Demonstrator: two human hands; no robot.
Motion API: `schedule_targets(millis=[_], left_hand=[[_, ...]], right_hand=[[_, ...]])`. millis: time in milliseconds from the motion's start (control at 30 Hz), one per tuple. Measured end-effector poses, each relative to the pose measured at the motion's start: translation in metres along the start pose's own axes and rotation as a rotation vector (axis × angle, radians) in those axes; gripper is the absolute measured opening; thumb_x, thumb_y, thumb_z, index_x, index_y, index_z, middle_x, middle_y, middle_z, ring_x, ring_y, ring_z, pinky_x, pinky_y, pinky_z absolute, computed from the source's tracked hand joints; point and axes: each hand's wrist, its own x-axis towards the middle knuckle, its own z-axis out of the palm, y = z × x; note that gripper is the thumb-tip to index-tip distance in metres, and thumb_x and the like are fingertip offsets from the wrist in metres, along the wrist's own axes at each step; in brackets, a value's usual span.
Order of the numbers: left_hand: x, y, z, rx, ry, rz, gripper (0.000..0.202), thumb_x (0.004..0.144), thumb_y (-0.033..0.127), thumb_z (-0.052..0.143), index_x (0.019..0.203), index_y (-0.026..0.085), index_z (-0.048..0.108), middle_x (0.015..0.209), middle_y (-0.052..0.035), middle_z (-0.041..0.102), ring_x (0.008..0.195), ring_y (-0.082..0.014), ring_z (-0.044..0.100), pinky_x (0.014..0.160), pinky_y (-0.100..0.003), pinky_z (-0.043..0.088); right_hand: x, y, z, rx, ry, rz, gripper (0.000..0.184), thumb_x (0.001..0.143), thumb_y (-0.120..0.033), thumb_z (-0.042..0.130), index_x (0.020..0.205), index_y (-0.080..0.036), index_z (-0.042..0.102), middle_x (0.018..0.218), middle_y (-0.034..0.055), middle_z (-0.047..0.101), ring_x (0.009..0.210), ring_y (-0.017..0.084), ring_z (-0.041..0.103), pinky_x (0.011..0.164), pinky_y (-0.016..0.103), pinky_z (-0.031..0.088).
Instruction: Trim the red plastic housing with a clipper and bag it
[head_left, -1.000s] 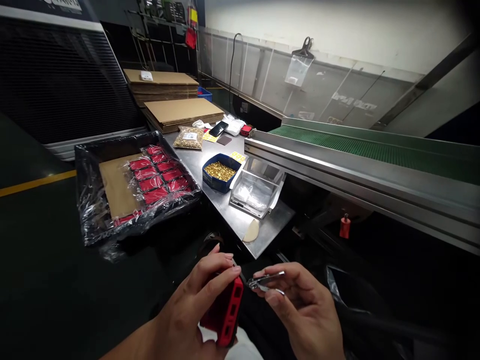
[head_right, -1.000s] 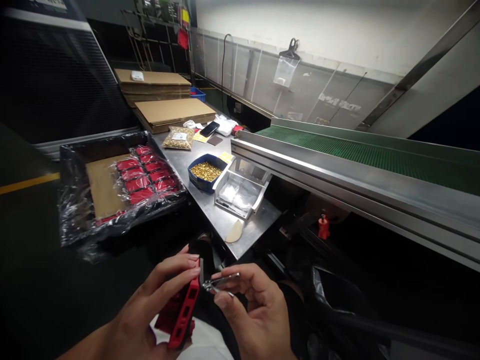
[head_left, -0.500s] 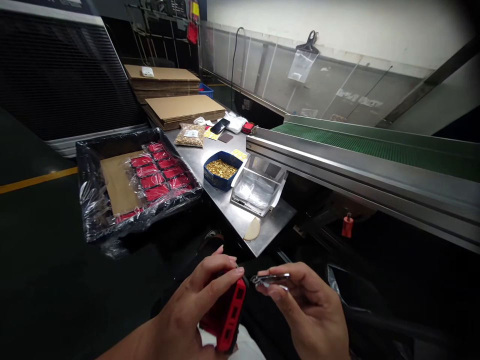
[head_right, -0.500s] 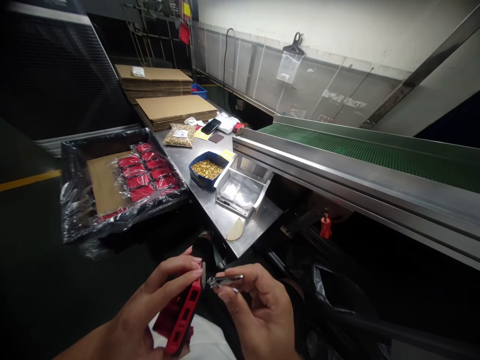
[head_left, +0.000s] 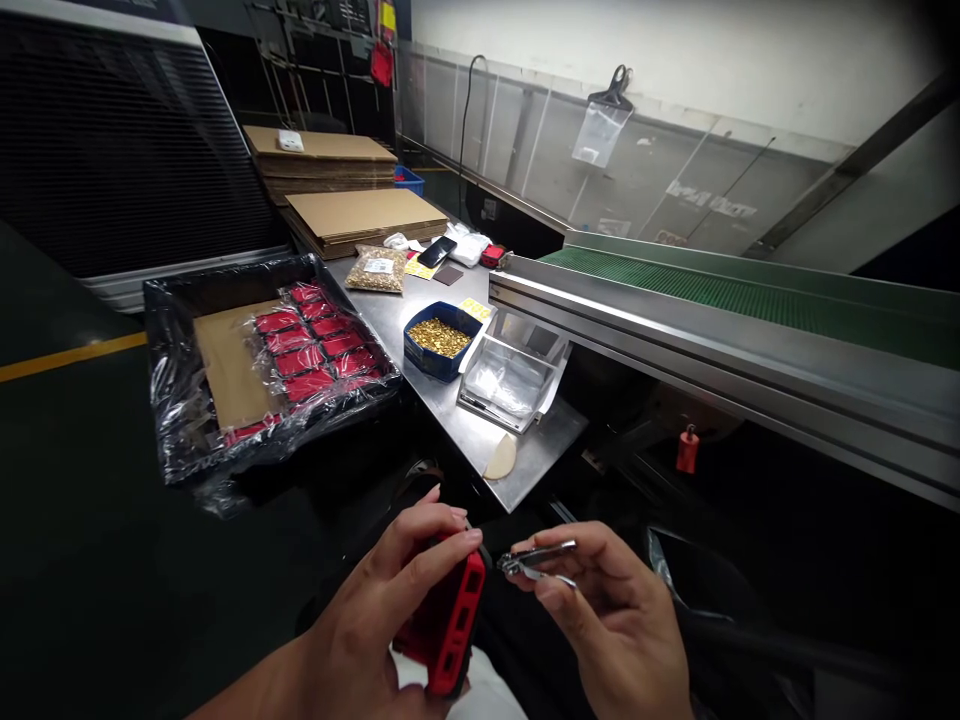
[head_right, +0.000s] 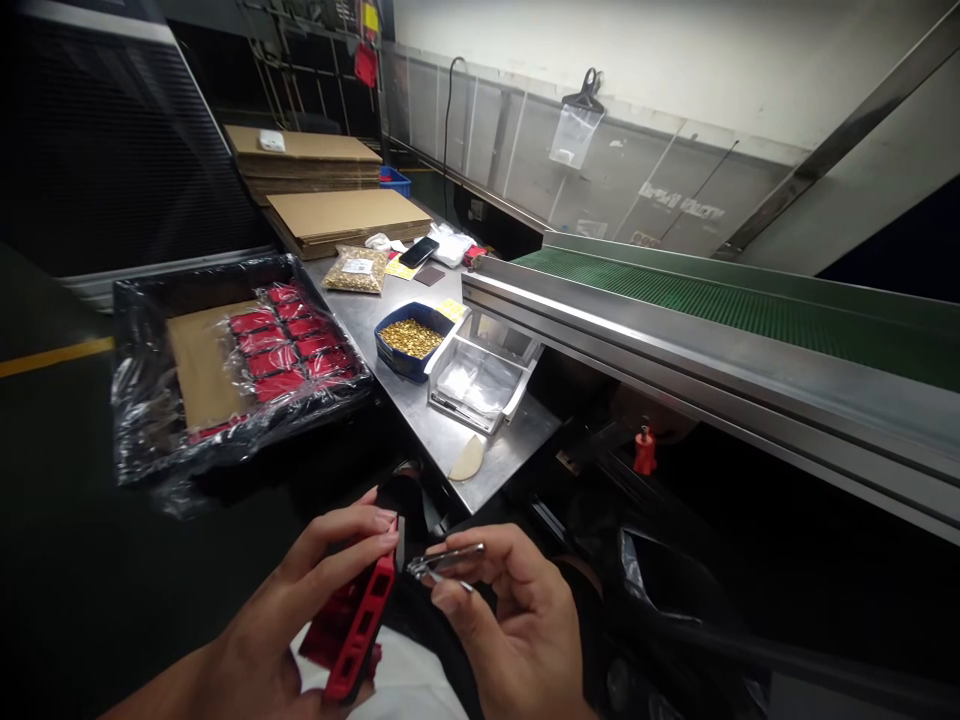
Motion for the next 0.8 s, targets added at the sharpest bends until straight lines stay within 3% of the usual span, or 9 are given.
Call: schedule_targets(millis=[367, 567, 800], left_hand=[[0.0015, 0.0027, 0.0015, -0.038, 0.048, -0.028, 0.082, 0.069, 0.01, 0.067, 0.145, 0.017, 0.036, 0.141, -0.0122, 0.035, 0.135, -0.0331, 0.036, 0.121, -0.052, 0.029], [-0.0002, 0.0011, 0.0037, -0.088, 0.076, 0.004, 0.08, 0.069, 0.01, 0.068, 0.143, 0.012, 0.04, 0.139, -0.0136, 0.037, 0.132, -0.0329, 0.039, 0.122, -0.052, 0.026], [0.0037, 0.0022, -0.0018, -0.071, -0.012, 0.011, 0.086, 0.067, 0.011, 0.067, 0.147, 0.013, 0.033, 0.14, -0.0148, 0.031, 0.136, -0.0364, 0.033, 0.122, -0.058, 0.019]], right_hand=[[-0.0003, -0.0016, 0.0034, 0.076, -0.027, -0.01, 0.016, 0.086, -0.025, 0.072, 0.101, -0.022, 0.068, 0.095, 0.0083, 0.073, 0.083, 0.021, 0.072, 0.075, 0.028, 0.062], [-0.0011, -0.0015, 0.0031, 0.071, -0.063, -0.016, 0.014, 0.086, -0.024, 0.072, 0.1, -0.022, 0.069, 0.093, 0.0065, 0.073, 0.082, 0.018, 0.072, 0.076, 0.024, 0.061], [0.0032, 0.0006, -0.0043, -0.024, -0.027, -0.101, 0.016, 0.093, -0.022, 0.063, 0.108, -0.026, 0.062, 0.097, 0.0036, 0.071, 0.085, 0.016, 0.071, 0.079, 0.021, 0.06]])
